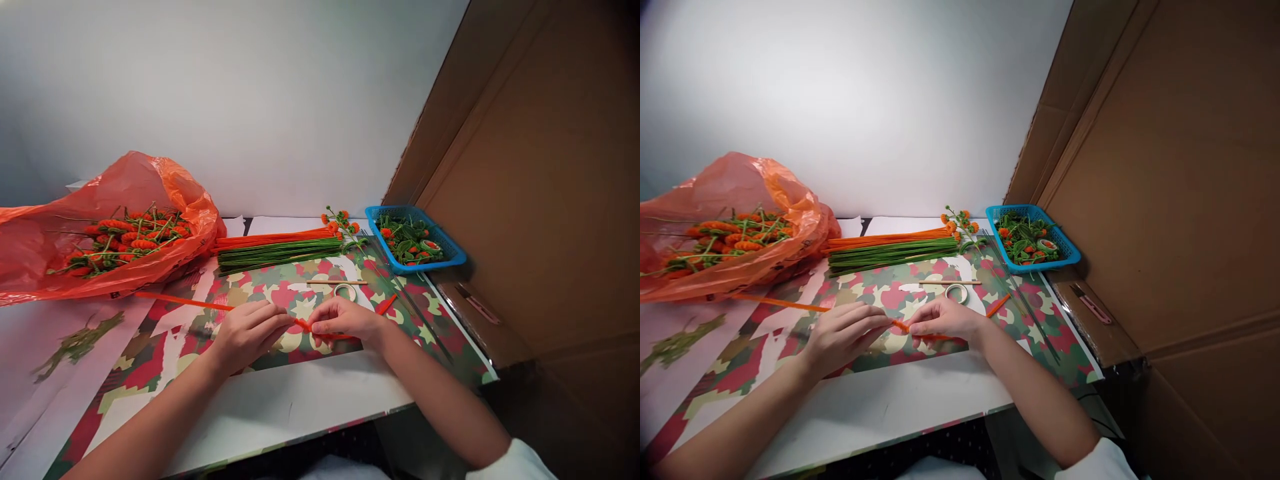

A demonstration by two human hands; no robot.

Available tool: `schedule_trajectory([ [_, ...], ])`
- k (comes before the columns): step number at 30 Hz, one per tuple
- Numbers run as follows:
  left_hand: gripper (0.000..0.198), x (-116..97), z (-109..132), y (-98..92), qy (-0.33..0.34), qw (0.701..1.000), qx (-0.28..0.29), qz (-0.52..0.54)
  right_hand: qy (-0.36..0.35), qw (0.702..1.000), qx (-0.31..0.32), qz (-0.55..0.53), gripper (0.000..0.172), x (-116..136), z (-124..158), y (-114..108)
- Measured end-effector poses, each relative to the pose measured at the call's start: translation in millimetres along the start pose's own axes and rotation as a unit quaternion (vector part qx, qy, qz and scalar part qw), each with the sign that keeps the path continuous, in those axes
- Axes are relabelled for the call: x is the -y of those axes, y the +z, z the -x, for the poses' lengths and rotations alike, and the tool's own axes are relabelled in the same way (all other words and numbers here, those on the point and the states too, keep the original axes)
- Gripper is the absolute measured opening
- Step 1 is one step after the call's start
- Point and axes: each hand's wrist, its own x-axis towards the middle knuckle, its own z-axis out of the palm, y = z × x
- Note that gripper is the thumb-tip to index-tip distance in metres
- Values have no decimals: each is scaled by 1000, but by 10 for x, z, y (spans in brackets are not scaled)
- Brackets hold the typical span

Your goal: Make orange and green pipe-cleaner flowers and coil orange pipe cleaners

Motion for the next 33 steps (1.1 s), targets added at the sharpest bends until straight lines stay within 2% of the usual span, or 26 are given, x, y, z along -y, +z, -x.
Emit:
schedule_trajectory([
  [3,14,17,3,-17,-1,999,41,11,5,1000,3,10,37,-36,-32,9],
  [7,19,41,-7,-35,-26,994,99,26,-15,998,-23,53,33,-78,-74,36],
  [11,26,61,-18,-21,-58,985,161,26,-69,978,-84,175,27,-130,-93,82],
  [13,27,73,-15,-4,-70,981,178,27,-119,935,-127,308,21,-156,-93,107],
  [14,27,77,-13,3,-79,979,186,30,-154,895,-146,392,18,-169,-94,118],
  [16,24,81,-16,8,-107,972,206,44,-218,796,-170,539,14,-193,-102,129],
  [17,23,79,-22,5,-127,967,215,54,-241,752,-176,587,12,-204,-110,129],
  [18,21,75,-34,-1,-152,960,223,67,-258,722,-178,617,11,-215,-121,125],
  [20,19,60,-67,-22,-220,939,240,107,-281,686,-177,647,9,-233,-149,114],
  [24,20,48,-134,-72,-354,863,285,220,-320,605,-172,708,15,-268,-192,109],
  [29,28,65,-153,-154,-383,799,359,293,-365,527,-162,750,25,-292,-169,190],
  [33,30,15,-204,-304,-368,769,404,331,-392,504,-144,756,30,-220,-48,332],
])
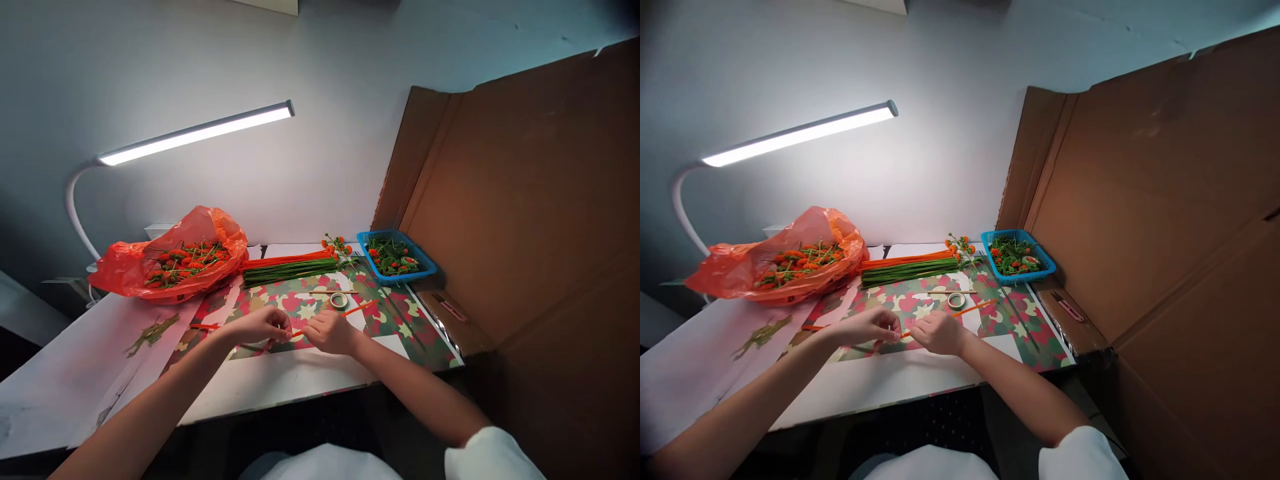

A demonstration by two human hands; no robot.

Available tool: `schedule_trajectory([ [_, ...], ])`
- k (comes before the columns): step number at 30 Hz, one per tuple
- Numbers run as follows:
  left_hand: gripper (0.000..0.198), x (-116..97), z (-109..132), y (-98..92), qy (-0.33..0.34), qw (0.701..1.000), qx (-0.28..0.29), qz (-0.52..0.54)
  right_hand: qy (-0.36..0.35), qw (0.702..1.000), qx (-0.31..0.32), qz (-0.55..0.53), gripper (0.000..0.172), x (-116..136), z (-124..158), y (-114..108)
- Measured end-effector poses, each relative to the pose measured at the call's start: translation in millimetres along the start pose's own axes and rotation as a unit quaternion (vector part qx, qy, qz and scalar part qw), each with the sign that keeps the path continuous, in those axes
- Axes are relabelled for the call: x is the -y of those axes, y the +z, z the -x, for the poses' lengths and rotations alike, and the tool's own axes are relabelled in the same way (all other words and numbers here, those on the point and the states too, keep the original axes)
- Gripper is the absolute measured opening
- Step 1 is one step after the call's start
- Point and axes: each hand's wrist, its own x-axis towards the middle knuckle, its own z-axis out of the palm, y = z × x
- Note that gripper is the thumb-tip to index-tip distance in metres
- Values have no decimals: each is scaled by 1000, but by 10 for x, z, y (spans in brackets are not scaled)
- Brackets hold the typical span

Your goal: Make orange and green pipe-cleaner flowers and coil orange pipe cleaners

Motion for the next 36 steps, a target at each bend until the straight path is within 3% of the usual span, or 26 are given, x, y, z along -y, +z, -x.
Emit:
schedule_trajectory([
  [4,30,-143,111,-69,24,998,45,-27,-29,999,4,-31,33,101,-44,-240],
  [6,30,-201,147,-79,47,997,30,-61,-24,998,8,-54,33,121,-50,-333],
  [9,28,-265,203,4,97,983,-82,-128,39,996,-1,-83,29,122,-13,-418],
  [13,28,-267,313,284,173,912,-296,-223,174,976,-26,-131,21,170,84,-498],
  [17,28,-182,421,514,237,854,-352,-300,232,950,-5,-206,20,313,134,-581],
  [21,26,-113,479,608,258,829,-362,-341,229,936,34,-264,24,418,118,-627],
  [25,27,-114,510,697,241,841,-349,-337,218,936,58,-271,19,461,107,-613],
  [30,30,-181,562,782,171,896,-309,-268,197,956,52,-212,10,498,123,-590],
  [36,30,-206,549,684,80,971,-182,-135,109,981,63,-146,21,471,141,-540],
])
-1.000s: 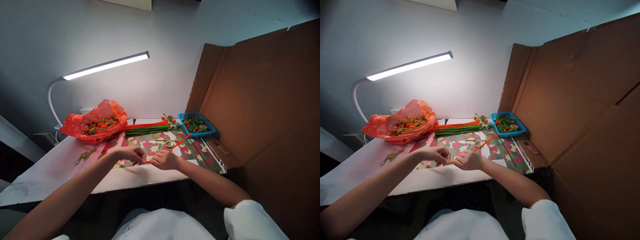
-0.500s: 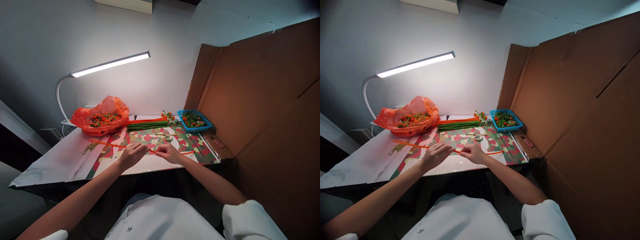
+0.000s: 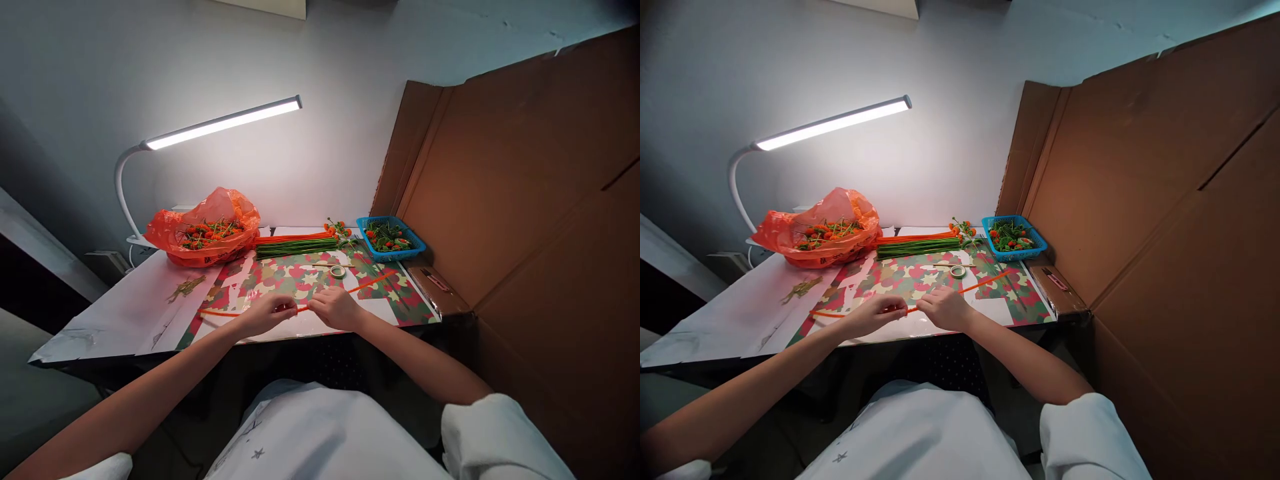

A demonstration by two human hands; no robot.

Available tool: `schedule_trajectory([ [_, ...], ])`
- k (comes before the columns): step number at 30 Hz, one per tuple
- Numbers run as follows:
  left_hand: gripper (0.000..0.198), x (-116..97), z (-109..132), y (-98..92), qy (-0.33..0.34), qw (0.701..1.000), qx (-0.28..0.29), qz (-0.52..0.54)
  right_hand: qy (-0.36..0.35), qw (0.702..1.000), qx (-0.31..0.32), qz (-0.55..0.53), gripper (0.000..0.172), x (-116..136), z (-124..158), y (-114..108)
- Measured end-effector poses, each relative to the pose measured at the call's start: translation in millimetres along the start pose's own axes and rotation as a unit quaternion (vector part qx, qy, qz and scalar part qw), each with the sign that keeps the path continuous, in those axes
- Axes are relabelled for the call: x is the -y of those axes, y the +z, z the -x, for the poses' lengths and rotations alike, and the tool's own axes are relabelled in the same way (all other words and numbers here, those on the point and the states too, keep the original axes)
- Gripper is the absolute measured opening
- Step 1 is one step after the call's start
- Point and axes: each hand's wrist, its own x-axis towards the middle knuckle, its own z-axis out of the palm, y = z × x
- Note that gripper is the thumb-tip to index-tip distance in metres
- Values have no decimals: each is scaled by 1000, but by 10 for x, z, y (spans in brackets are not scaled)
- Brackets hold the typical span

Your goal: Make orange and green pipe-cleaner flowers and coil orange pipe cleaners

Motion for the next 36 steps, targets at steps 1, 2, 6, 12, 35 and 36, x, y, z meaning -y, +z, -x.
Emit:
schedule_trajectory([
  [1,33,15,-10,-19,-10,999,32,22,-9,1000,4,5,22,-12,2,12],
  [2,36,32,-17,-36,-18,997,61,42,-15,1000,8,6,23,-22,6,25],
  [6,45,96,-13,-73,-32,988,126,89,-15,999,22,-18,23,-25,23,70],
  [12,37,95,-3,-18,-1,998,31,59,117,983,11,-140,13,42,-3,97],
  [35,23,59,132,109,261,948,-145,-107,281,771,127,-557,26,9,-1,55],
  [36,24,70,128,115,260,949,-144,-103,281,774,127,-553,26,1,3,71],
])
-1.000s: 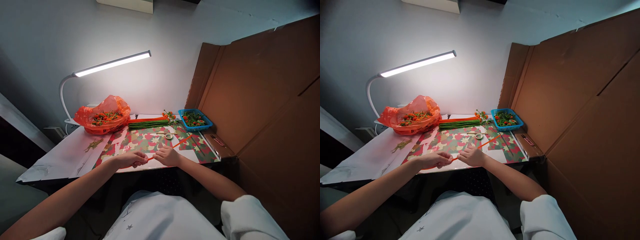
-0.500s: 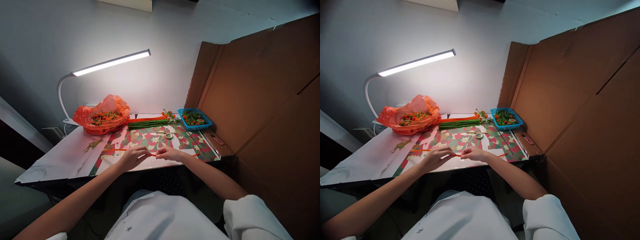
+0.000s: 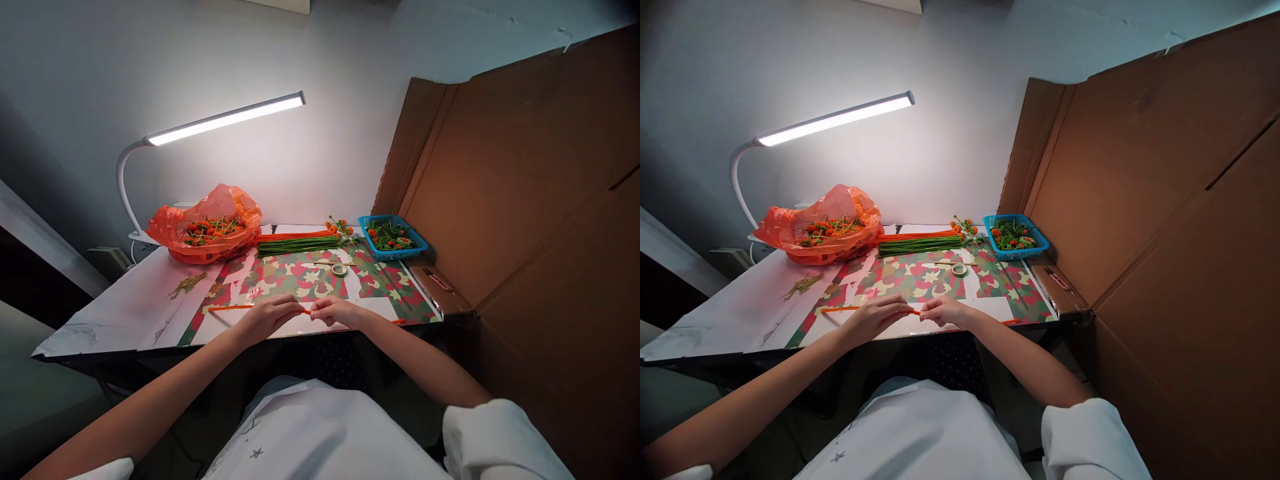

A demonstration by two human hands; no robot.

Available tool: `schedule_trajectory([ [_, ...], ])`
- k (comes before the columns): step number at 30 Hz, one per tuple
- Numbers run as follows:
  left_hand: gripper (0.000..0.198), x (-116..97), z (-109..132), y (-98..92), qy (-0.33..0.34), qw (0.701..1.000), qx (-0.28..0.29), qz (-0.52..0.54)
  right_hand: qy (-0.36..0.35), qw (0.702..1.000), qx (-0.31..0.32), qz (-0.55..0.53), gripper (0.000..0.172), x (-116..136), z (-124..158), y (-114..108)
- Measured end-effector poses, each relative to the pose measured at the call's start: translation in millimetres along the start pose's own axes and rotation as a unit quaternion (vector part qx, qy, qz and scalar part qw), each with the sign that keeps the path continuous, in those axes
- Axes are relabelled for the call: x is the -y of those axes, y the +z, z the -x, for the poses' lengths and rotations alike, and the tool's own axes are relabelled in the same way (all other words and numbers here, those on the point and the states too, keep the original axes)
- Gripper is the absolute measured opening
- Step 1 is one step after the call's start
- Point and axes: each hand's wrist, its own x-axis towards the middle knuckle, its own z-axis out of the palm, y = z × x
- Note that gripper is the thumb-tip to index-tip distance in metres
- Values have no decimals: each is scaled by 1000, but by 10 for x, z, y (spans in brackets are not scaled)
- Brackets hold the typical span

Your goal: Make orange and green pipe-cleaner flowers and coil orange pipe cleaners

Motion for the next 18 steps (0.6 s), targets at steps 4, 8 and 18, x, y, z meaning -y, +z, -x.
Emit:
schedule_trajectory([
  [4,24,18,15,30,-26,1000,1,13,-18,999,-9,46,25,-58,-35,11],
  [8,21,1,3,63,-98,994,-16,39,-69,988,-40,133,20,-89,-89,49],
  [18,29,216,-131,177,-351,924,9,155,-210,846,-182,456,15,-177,-154,28],
])
